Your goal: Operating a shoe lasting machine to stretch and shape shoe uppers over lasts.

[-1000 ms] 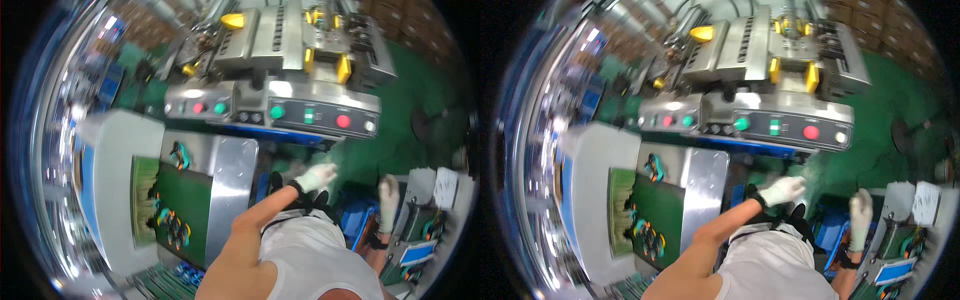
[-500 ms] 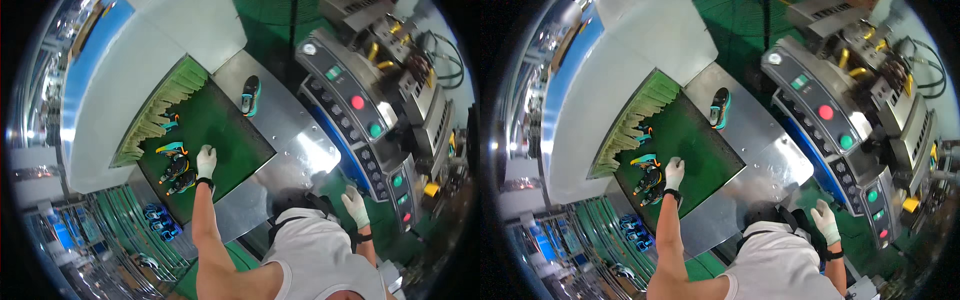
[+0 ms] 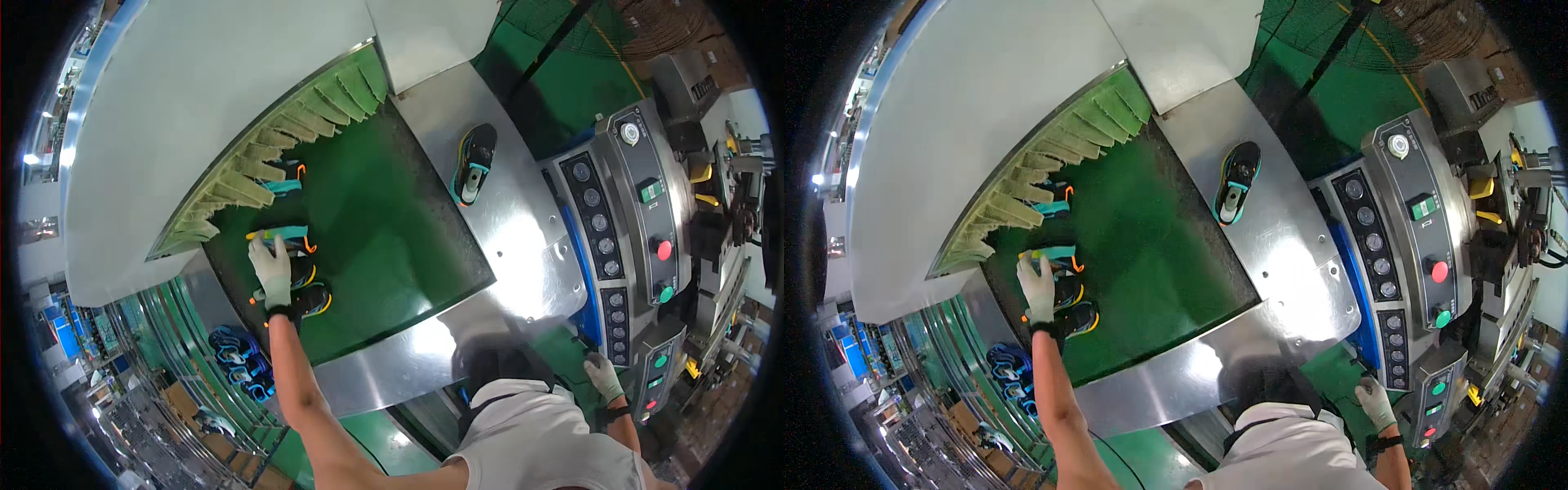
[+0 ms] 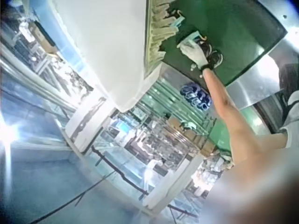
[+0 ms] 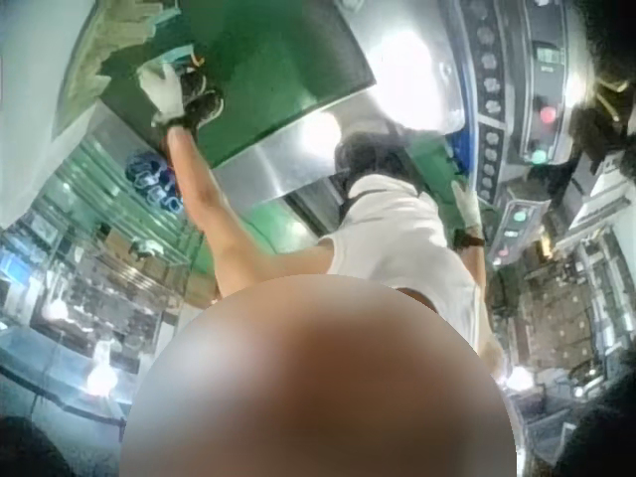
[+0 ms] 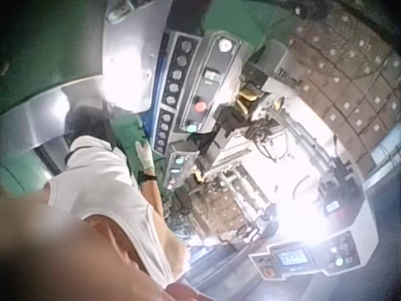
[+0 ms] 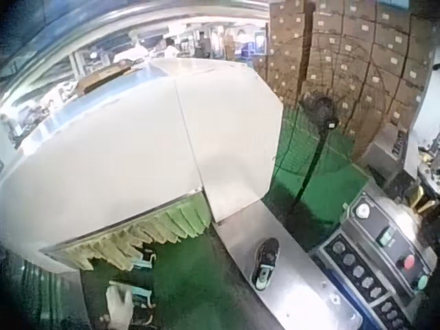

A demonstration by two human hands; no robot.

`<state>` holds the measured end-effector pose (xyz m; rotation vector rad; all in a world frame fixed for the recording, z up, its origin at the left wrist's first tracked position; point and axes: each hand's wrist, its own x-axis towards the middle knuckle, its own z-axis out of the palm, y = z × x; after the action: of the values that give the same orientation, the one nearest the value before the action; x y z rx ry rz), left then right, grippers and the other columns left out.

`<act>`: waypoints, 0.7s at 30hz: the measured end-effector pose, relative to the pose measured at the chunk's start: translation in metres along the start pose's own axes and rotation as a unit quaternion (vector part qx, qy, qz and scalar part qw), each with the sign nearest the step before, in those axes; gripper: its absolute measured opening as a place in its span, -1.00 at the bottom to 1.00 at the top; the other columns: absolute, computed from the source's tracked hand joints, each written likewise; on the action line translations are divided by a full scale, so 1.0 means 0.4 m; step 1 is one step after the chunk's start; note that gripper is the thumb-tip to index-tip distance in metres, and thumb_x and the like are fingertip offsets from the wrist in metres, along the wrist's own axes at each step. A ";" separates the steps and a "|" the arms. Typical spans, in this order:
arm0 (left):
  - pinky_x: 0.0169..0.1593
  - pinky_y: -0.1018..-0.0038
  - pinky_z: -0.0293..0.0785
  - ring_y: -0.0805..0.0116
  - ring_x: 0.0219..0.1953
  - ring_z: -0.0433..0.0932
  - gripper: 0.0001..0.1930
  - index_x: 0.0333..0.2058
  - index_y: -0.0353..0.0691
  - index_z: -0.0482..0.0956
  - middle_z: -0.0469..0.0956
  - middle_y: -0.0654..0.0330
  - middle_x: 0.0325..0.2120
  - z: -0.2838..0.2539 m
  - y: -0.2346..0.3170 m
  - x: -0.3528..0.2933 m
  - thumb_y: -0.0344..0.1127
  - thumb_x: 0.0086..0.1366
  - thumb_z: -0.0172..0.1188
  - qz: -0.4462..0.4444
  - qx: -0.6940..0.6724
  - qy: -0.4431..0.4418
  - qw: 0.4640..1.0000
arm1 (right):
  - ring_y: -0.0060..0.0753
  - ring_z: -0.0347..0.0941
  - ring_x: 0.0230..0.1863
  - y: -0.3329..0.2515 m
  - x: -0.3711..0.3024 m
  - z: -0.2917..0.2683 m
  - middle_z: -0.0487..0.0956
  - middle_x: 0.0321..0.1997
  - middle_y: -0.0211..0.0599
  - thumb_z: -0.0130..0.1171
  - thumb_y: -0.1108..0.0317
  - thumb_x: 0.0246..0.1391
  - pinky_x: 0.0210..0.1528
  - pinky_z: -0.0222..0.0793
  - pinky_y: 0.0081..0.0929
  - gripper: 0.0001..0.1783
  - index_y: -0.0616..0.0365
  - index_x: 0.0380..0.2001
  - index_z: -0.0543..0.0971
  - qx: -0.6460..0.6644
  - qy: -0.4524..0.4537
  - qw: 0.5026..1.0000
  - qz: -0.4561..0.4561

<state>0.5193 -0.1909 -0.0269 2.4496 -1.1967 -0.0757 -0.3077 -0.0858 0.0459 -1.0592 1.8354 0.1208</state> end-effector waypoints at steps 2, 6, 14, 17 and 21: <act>0.24 0.04 0.34 -0.28 0.17 0.40 -0.42 0.15 -0.45 0.44 0.46 -0.28 0.10 0.058 0.001 0.119 -0.04 0.39 0.22 -0.017 0.045 -0.014 0.999 | -0.40 0.58 -0.01 -0.023 0.008 -0.002 0.66 -0.08 -0.21 0.27 0.30 0.21 0.07 0.48 -0.43 -0.54 0.39 0.09 0.54 0.042 0.010 0.999 0.003; 0.25 0.01 0.38 -0.31 0.17 0.46 -0.14 0.14 -0.60 0.39 0.51 -0.41 0.05 0.212 -0.146 0.291 0.21 0.29 0.28 -0.084 0.142 0.163 0.973 | -0.42 0.57 0.02 -0.028 -0.013 -0.002 0.66 -0.02 -0.21 0.27 0.33 0.23 0.09 0.47 -0.43 -0.57 0.36 0.09 0.55 0.098 0.032 0.994 0.032; -0.31 0.36 0.54 0.22 -0.45 0.61 -0.13 0.34 -0.34 0.28 0.65 0.11 -0.41 0.694 -0.001 0.416 0.08 0.24 0.41 -0.055 -0.074 -0.115 0.989 | 0.05 0.63 0.00 0.005 -0.164 0.040 0.69 -0.05 0.11 0.21 0.05 0.16 0.09 0.50 -0.19 -0.46 0.29 0.02 0.60 -0.103 0.037 0.984 0.142; -0.22 0.32 0.54 0.16 -0.37 0.60 -0.19 0.34 -0.35 0.29 0.63 0.04 -0.34 0.709 0.132 0.369 0.02 0.28 0.38 0.021 -0.081 -0.189 0.978 | 0.14 0.61 0.03 -0.030 -0.129 0.059 0.68 -0.02 0.13 0.18 -0.01 0.19 0.09 0.50 -0.14 -0.42 0.28 0.05 0.60 -0.093 -0.009 0.978 0.186; -0.10 0.27 0.53 0.07 -0.26 0.59 -0.26 0.33 -0.36 0.30 0.61 -0.05 -0.24 0.512 0.156 0.198 -0.05 0.34 0.33 0.109 -0.053 -0.245 0.962 | 0.18 0.60 0.05 -0.025 -0.046 0.120 0.66 0.01 0.14 0.18 -0.07 0.22 0.14 0.49 -0.14 -0.37 0.27 0.11 0.56 -0.072 0.062 0.995 -0.018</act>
<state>0.4769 -0.3550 -0.1797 2.2541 -1.6084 -0.6973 -0.2646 -0.0570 0.0389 -1.2223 1.9404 0.1716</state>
